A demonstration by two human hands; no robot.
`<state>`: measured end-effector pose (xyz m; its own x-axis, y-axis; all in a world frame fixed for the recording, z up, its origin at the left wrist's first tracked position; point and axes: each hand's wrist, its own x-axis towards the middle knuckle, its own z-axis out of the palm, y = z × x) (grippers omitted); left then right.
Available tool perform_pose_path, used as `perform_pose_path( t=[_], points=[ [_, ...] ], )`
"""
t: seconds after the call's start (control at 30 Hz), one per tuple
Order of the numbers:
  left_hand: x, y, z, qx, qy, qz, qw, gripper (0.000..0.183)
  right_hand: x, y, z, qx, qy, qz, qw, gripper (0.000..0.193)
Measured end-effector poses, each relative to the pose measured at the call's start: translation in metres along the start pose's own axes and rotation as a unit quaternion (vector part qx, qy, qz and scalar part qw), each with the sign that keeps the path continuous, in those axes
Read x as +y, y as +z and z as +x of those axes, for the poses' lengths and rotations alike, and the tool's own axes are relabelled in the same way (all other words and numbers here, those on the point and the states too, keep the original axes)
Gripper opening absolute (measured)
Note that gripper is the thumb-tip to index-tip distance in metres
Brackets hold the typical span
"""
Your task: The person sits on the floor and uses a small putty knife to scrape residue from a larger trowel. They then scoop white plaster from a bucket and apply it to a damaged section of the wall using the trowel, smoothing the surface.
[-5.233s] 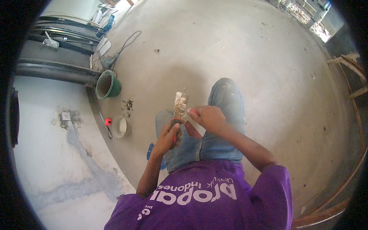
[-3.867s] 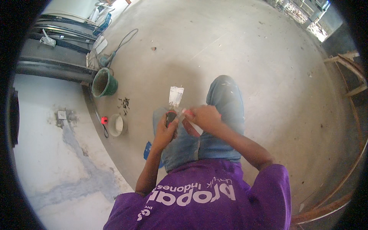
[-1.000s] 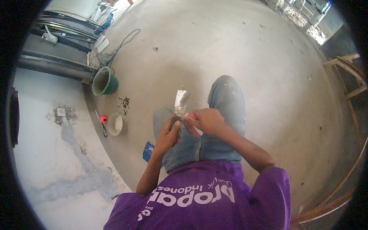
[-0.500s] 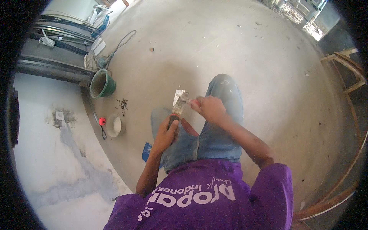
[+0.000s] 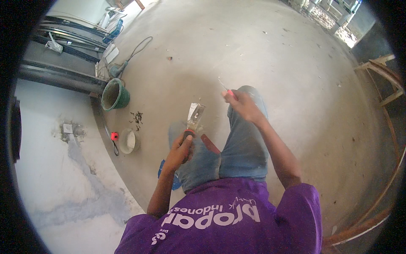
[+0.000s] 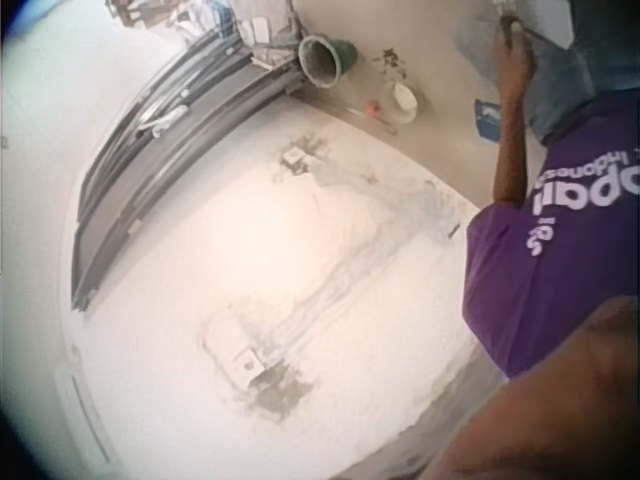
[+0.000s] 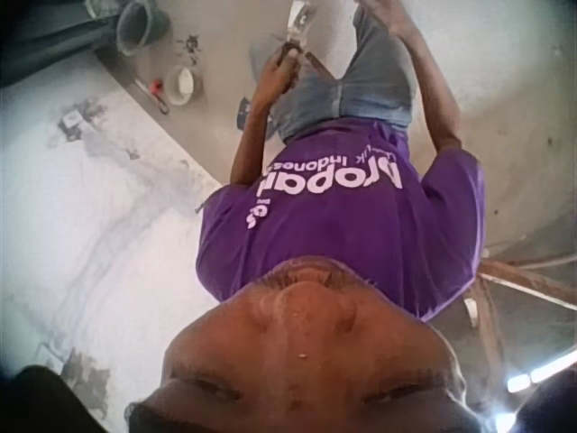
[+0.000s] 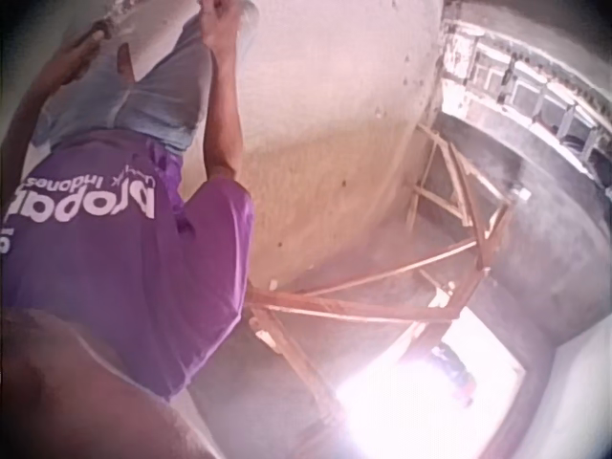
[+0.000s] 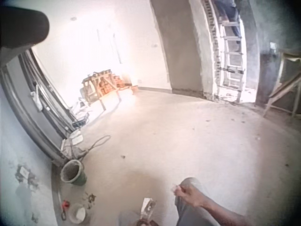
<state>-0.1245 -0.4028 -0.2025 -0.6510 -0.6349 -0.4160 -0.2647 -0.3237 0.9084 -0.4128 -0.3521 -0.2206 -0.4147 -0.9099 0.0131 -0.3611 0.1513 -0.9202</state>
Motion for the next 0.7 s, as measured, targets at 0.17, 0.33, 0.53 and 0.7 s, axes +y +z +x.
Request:
perform_pose_path(
  t=[0.17,0.33,0.53,0.7],
  points=[
    [-0.001,-0.009,0.001,-0.04,-0.016,0.02,0.999,0.032,-0.004,0.031,-0.013,-0.126,0.102,0.163,0.973,0.026],
    [0.012,-0.033,0.003,0.048,0.091,-0.093,0.99,0.036,0.016,0.051,-0.019,-0.116,0.15,0.381,0.905,0.023],
    [0.04,-0.043,0.034,0.235,0.208,-0.224,0.923,0.033,0.013,0.067,-0.021,-0.136,0.155,0.256,0.945,0.027],
    [0.065,-0.056,0.068,0.356,0.396,-0.042,0.846,0.024,0.026,0.047,-0.041,-0.043,0.008,0.042,0.998,0.028]
  ],
)
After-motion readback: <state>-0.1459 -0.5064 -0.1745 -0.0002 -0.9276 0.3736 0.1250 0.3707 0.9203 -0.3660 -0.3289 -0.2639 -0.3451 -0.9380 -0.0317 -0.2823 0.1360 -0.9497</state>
